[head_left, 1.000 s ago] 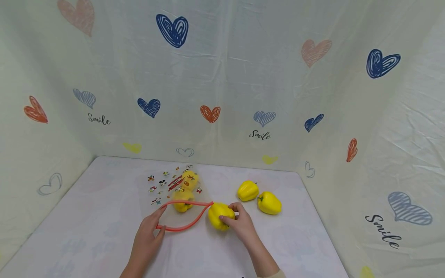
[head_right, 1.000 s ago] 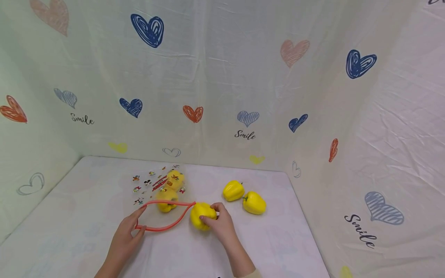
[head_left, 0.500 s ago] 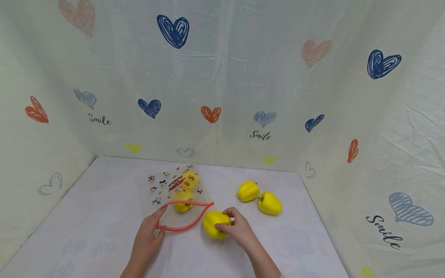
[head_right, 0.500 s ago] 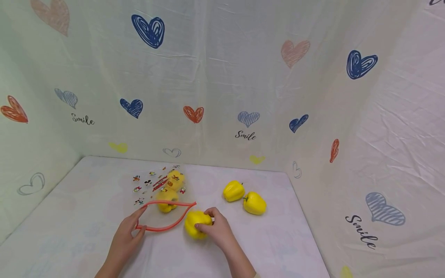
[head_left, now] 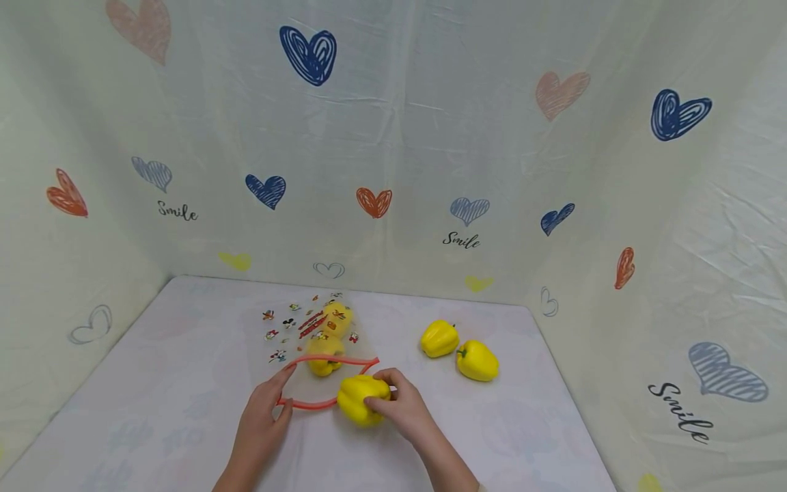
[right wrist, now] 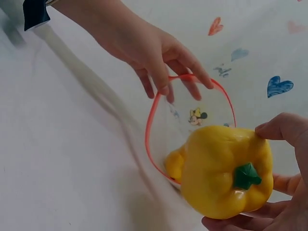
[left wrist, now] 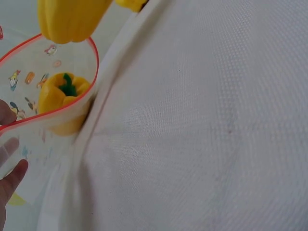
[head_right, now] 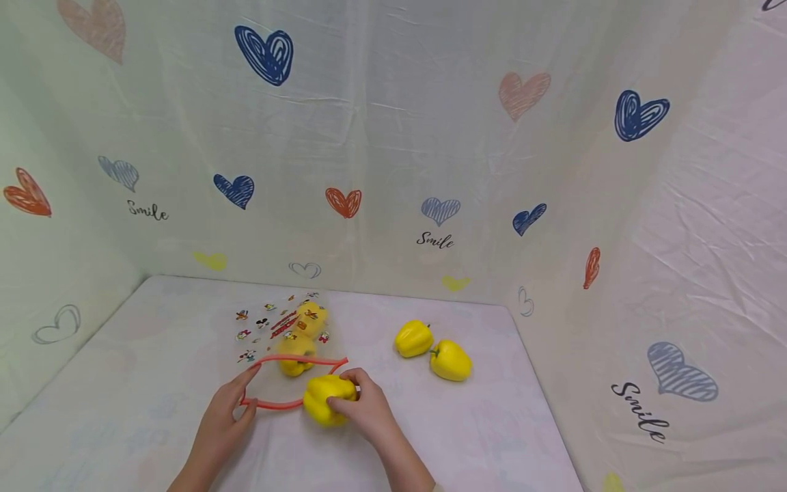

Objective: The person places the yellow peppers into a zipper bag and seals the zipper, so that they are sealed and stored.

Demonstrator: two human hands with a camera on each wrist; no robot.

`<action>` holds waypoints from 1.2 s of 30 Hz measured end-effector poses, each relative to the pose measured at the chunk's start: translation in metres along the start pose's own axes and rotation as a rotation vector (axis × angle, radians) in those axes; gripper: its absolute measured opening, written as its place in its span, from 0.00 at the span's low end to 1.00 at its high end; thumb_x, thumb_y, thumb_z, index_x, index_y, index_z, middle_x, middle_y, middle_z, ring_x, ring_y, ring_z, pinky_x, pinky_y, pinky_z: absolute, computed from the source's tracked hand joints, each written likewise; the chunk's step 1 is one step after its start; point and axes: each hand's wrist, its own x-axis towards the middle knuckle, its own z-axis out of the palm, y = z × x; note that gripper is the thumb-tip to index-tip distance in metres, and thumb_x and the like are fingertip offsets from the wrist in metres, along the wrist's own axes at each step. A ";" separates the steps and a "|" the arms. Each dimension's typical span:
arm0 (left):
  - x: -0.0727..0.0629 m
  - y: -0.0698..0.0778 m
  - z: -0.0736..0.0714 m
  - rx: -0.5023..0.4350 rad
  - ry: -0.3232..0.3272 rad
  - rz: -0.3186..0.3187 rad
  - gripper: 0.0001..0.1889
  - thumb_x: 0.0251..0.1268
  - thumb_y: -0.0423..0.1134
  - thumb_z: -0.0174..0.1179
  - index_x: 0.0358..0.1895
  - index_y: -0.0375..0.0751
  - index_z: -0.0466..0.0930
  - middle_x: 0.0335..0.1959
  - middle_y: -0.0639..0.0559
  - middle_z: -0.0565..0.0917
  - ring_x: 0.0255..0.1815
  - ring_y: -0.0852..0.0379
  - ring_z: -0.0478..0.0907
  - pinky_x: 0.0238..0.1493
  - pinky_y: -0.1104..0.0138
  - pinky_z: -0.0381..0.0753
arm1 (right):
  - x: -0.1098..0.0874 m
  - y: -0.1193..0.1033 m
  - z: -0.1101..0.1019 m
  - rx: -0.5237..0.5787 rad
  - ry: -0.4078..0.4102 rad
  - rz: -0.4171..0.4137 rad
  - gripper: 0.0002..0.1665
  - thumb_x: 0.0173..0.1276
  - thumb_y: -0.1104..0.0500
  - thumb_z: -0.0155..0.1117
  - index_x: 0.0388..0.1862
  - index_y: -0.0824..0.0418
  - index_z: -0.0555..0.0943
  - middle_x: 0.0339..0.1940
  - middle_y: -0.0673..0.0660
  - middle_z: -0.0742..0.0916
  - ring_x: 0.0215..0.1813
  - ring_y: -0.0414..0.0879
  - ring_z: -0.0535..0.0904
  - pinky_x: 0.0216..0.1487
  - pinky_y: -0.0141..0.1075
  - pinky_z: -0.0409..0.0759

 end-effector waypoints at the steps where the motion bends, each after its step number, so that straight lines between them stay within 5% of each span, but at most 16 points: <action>1: 0.000 0.000 0.000 -0.002 0.002 0.003 0.36 0.49 0.22 0.68 0.67 0.39 0.71 0.62 0.44 0.77 0.50 0.46 0.74 0.51 0.46 0.78 | 0.000 -0.001 0.002 0.008 0.000 -0.004 0.25 0.58 0.54 0.73 0.54 0.56 0.77 0.53 0.54 0.79 0.41 0.48 0.76 0.44 0.40 0.81; 15: 0.000 0.002 0.000 -0.005 0.033 0.044 0.37 0.48 0.22 0.69 0.67 0.38 0.72 0.61 0.43 0.78 0.50 0.45 0.74 0.53 0.45 0.77 | 0.010 -0.007 0.033 0.020 -0.031 -0.022 0.26 0.59 0.53 0.73 0.57 0.54 0.78 0.51 0.51 0.80 0.45 0.47 0.74 0.44 0.39 0.81; 27: 0.000 0.000 0.002 -0.003 0.057 0.072 0.37 0.47 0.22 0.69 0.66 0.39 0.72 0.59 0.43 0.79 0.48 0.46 0.74 0.51 0.46 0.78 | 0.019 -0.004 0.050 0.000 -0.074 -0.094 0.30 0.63 0.53 0.70 0.65 0.55 0.75 0.61 0.53 0.77 0.56 0.50 0.73 0.59 0.53 0.74; 36: 0.000 0.001 0.003 -0.016 0.053 0.078 0.36 0.47 0.21 0.69 0.65 0.38 0.72 0.59 0.42 0.79 0.52 0.43 0.75 0.52 0.46 0.77 | 0.024 -0.002 0.060 -0.043 -0.029 -0.127 0.31 0.64 0.57 0.68 0.66 0.59 0.74 0.62 0.56 0.75 0.60 0.53 0.70 0.63 0.57 0.68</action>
